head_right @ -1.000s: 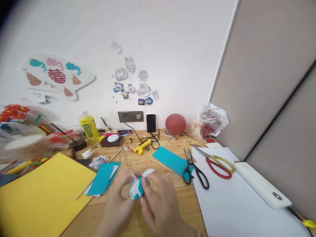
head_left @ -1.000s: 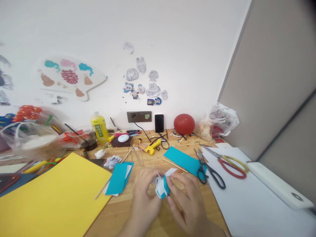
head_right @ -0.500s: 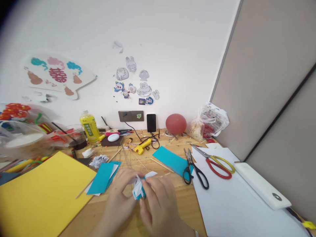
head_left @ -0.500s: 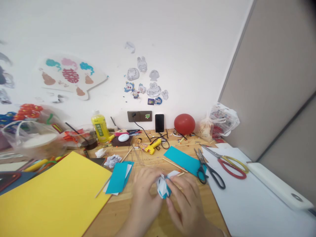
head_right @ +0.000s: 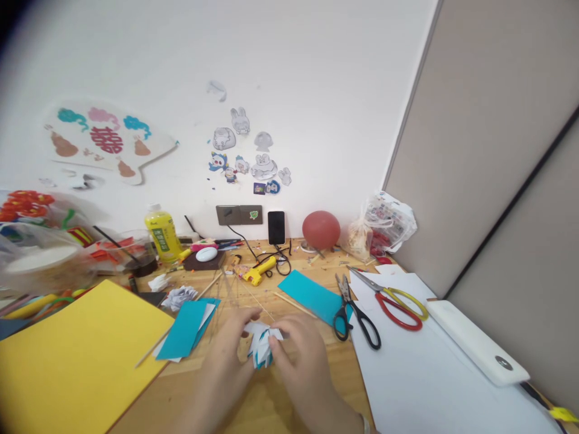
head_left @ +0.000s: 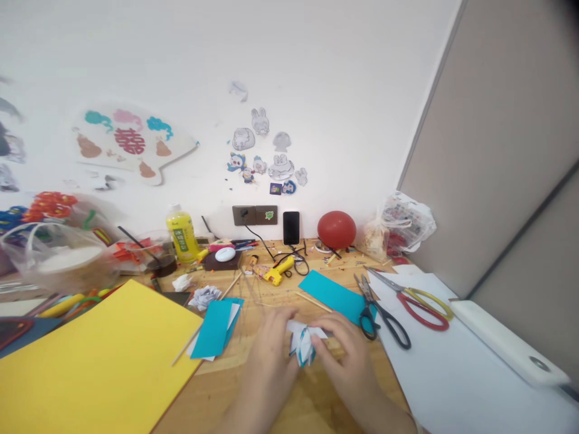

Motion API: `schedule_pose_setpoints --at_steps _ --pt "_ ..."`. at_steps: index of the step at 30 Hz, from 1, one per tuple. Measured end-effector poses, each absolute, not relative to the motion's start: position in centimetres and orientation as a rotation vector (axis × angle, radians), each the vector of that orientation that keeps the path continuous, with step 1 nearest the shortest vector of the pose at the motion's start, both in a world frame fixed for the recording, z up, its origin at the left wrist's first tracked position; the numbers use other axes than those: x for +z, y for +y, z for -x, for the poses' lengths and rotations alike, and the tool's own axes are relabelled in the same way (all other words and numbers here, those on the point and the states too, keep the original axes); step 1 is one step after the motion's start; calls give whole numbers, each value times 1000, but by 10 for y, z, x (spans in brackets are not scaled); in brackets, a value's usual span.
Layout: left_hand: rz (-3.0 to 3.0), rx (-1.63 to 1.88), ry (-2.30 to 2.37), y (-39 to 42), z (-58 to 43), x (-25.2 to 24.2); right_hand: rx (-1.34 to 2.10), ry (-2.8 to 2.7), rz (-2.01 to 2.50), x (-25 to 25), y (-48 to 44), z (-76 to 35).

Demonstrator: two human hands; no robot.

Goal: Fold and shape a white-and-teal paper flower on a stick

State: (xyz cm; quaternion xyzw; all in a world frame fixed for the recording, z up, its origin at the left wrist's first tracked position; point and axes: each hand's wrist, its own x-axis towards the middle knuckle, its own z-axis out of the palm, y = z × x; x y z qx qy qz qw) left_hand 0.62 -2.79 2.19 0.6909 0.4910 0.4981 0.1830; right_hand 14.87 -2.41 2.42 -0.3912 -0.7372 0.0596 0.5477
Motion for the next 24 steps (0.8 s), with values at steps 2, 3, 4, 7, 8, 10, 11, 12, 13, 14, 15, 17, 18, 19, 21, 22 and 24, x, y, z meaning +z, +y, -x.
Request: schedule_pose_setpoints --at_steps 2,3,4,7,8,10,11,12,13,14,15,17,18,19,21,22,24 --pt "-1701 1458 1397 -26 -10 17 209 -1666 918 23 -24 -148" --pt "-1532 1479 1385 -25 -13 15 241 -1628 910 22 -24 -147" --pt "-1350 1520 1350 -23 -15 14 277 -1592 898 21 -24 -147" --pt "-1011 1522 1073 -17 -19 13 430 -1489 837 17 -23 -144" --pt "-968 1513 985 -15 -19 13 493 -1458 807 16 -22 -142" --pt "-928 1515 884 -15 -19 15 609 -1405 744 14 -20 -140" --pt "-912 1524 868 -16 -19 15 654 -1385 716 14 -19 -139" --pt "-895 1529 859 -18 -20 16 689 -1371 690 14 -18 -138" --pt "-877 1527 851 -20 -20 17 713 -1364 675 14 -18 -137" --pt "-863 1526 845 -22 -21 17 721 -1367 671 14 -18 -137" --pt "-856 1528 843 -24 -21 17 716 -1382 687 14 -19 -138" --pt "-875 1551 864 -26 -21 15 651 -1447 762 16 -21 -141" --pt "-905 1561 886 -26 -20 14 588 -1493 817 18 -22 -143" --pt "-945 1567 910 -27 -19 13 513 -1535 848 20 -23 -145" --pt "-1038 1563 944 -27 -17 11 385 -1614 869 25 -24 -149" --pt "-1078 1556 953 -27 -16 10 331 -1642 858 28 -25 -151" --pt "-1129 1547 956 -28 -16 8 246 -1672 817 32 -25 -153"
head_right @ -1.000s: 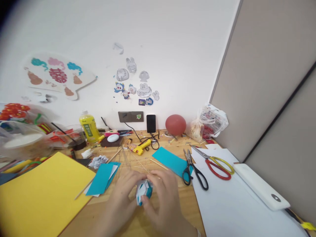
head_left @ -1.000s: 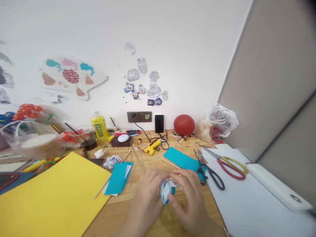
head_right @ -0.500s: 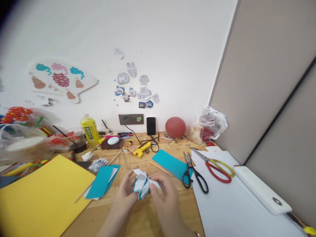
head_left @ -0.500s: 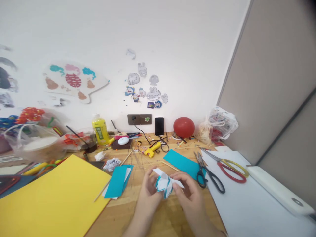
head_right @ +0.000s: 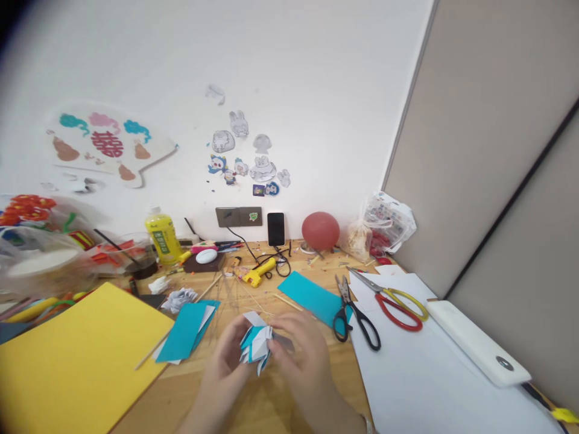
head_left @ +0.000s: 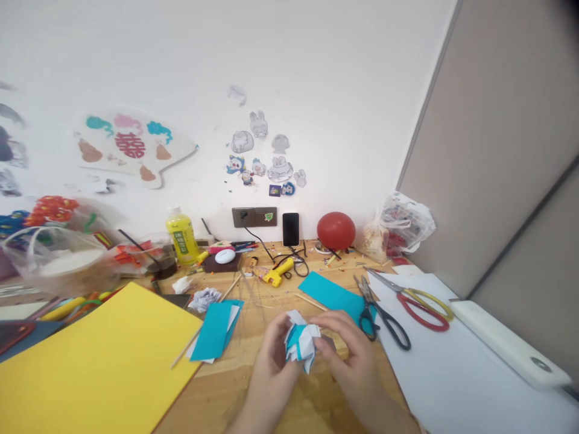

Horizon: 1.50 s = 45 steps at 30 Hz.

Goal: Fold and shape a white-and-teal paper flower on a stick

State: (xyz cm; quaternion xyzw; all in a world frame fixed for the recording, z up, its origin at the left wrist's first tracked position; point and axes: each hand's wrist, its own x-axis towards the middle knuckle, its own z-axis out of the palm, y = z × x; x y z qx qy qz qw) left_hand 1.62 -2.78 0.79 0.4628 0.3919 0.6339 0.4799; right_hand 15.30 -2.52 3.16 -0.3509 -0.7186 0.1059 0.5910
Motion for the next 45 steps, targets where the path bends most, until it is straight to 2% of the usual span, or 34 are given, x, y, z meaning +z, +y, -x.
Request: schedule_pose_setpoints --at_steps 7,18,27,34,45 --pt "-1251 1550 945 -32 -16 4 138 -1735 775 35 -27 -155" --pt "-1416 1644 1063 -33 -9 0 204 -1801 793 39 -30 -153" --pt "-1728 1581 1052 -36 -10 -8 277 -1740 857 45 -29 -158" --pt "-1968 1503 1082 -36 -9 0 193 -1857 840 54 -29 -160" --pt "-2409 1433 1168 -29 -4 4 403 -2006 949 43 -14 -171"
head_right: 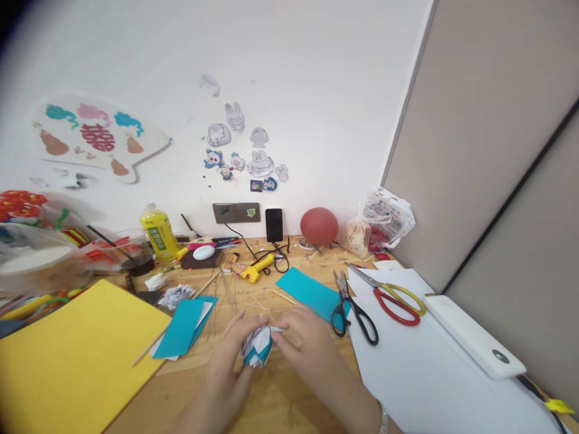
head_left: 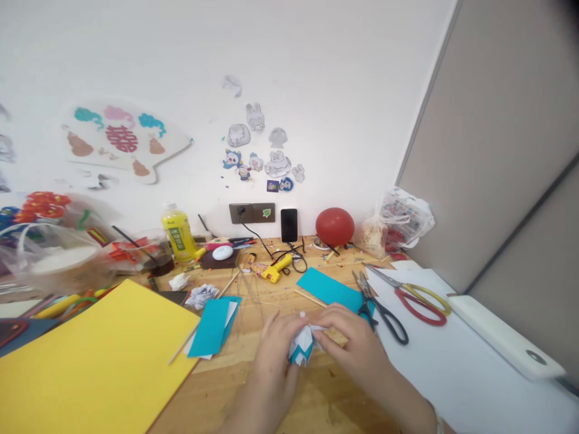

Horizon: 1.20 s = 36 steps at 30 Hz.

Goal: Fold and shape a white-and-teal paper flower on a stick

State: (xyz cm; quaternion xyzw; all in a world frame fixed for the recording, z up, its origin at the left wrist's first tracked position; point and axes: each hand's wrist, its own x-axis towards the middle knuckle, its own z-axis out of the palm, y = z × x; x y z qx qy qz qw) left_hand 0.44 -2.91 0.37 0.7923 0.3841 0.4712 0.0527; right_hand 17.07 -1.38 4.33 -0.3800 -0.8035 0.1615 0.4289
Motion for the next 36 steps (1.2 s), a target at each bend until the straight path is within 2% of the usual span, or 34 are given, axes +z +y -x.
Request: schedule_pose_setpoints --at_steps 7,14,28,36 --pt "-2588 1370 1214 -26 -1 5 253 -2008 830 42 -16 -165" --pt "-2605 1437 1226 -27 0 4 85 -1996 899 36 -21 -158" --pt "-2549 1497 1284 -33 -5 10 -65 -1893 856 17 -28 -152" --pt "-2506 1538 1304 -33 -2 7 -134 -1944 816 23 -26 -154"
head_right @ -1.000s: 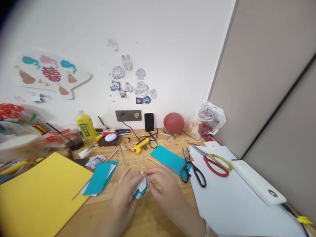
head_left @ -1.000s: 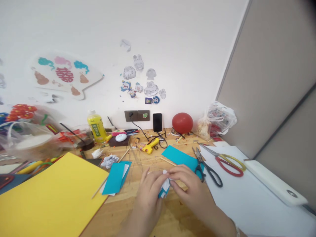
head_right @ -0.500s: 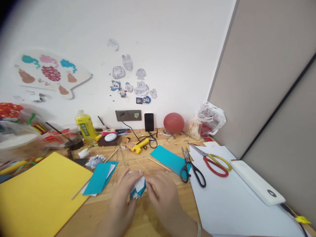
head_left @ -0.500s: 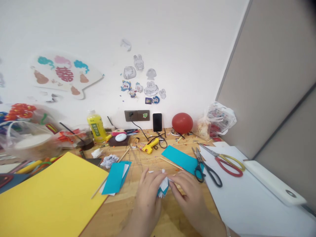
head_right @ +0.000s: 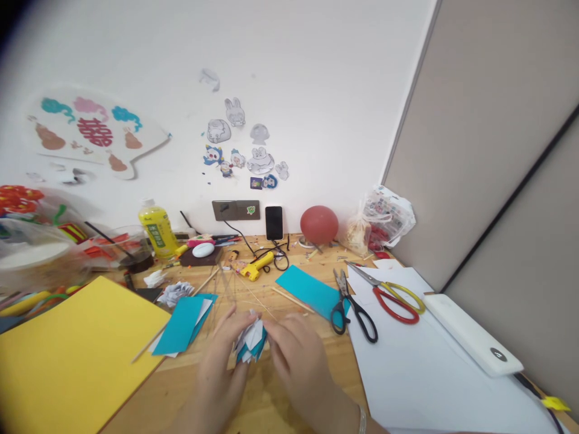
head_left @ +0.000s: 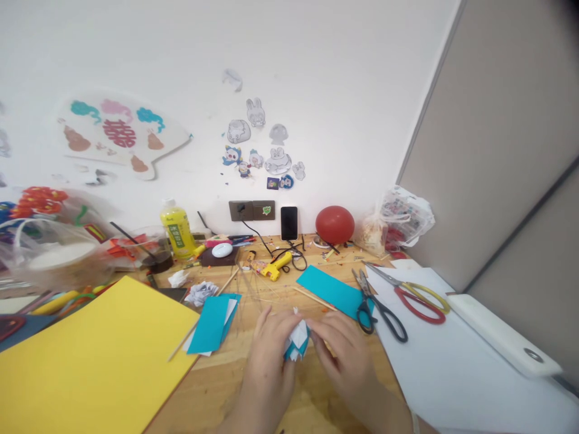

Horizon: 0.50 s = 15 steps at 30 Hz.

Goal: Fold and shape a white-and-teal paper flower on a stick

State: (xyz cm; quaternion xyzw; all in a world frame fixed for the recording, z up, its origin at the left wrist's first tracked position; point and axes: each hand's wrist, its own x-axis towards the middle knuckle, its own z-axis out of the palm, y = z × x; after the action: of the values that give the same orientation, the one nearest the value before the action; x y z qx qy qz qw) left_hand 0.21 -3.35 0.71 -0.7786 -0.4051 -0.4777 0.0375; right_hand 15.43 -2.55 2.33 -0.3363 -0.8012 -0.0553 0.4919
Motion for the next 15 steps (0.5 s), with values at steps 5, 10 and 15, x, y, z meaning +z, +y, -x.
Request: schedule_pose_setpoints --at_steps 5,10,15 --pt "2375 -1461 -1289 -35 -3 7 -44 -1901 921 21 -29 -149" --pt "2323 -1522 -1292 -35 -4 7 -27 -1806 943 23 -29 -145" --pt "2309 -1529 -1293 -36 -4 7 -59 -1783 916 30 -27 -146"
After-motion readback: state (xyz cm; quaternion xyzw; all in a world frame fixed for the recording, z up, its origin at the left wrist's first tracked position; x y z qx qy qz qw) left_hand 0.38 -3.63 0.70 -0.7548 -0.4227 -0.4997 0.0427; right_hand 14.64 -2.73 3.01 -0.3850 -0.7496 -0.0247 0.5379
